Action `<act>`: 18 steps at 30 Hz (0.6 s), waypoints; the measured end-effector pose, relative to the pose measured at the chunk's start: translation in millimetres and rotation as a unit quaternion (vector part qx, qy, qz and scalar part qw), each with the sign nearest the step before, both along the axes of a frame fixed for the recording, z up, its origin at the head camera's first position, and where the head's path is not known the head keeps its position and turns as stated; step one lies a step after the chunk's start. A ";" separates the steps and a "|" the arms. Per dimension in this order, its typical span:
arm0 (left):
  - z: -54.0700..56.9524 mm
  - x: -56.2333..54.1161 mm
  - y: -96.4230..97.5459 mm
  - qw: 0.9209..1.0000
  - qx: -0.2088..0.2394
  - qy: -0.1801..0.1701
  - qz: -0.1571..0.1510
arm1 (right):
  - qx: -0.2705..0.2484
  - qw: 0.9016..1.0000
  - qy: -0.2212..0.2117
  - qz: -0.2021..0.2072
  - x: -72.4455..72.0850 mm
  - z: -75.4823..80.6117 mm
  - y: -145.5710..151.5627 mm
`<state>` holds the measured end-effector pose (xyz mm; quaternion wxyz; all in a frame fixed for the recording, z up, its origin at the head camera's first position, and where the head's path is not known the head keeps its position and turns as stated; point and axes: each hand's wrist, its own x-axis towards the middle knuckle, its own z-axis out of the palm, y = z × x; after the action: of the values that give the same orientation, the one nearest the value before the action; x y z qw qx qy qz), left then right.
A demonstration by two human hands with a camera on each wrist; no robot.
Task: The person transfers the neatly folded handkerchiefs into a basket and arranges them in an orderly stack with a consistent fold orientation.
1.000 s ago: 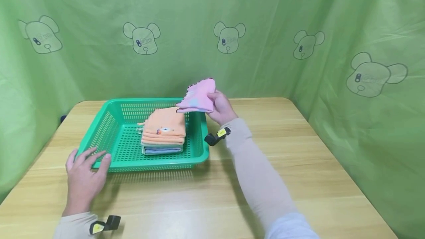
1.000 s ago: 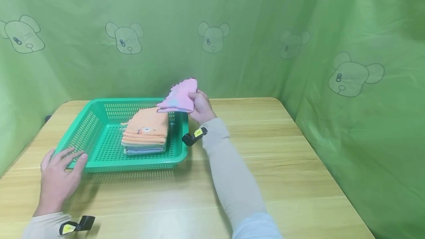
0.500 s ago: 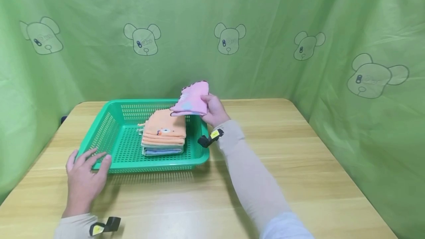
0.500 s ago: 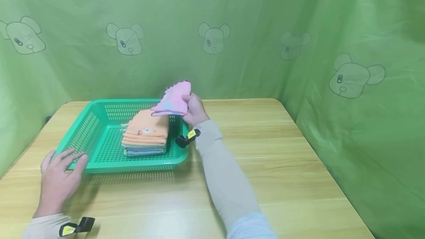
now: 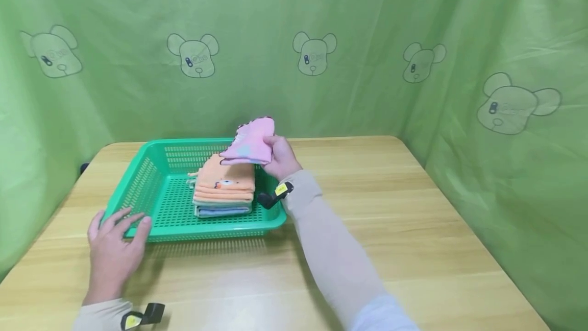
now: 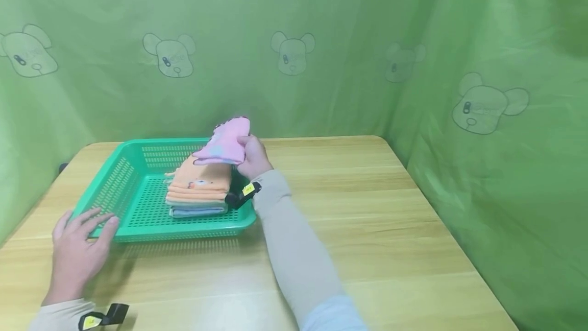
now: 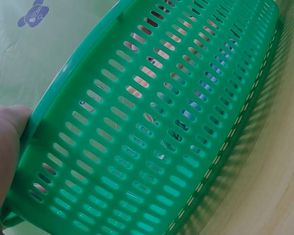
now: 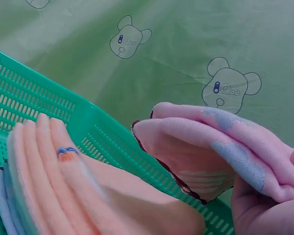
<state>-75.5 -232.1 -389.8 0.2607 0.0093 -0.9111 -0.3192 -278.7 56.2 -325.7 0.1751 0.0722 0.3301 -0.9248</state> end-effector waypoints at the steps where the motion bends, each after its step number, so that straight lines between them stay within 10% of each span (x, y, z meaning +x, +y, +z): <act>1: 0.1 0.1 -0.1 1.000 0.001 0.001 0.001 | 0.003 1.000 -0.002 0.001 0.8 -0.1 -1.8; 18: 2.8 1.3 0.1 1.000 0.004 0.003 0.005 | 0.064 0.996 0.052 0.020 6.6 -6.8 -31.2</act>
<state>-74.2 -232.0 -387.0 0.2646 0.0143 -0.9090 -0.3216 -272.1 25.0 -332.5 0.1715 0.0284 0.3986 -0.9005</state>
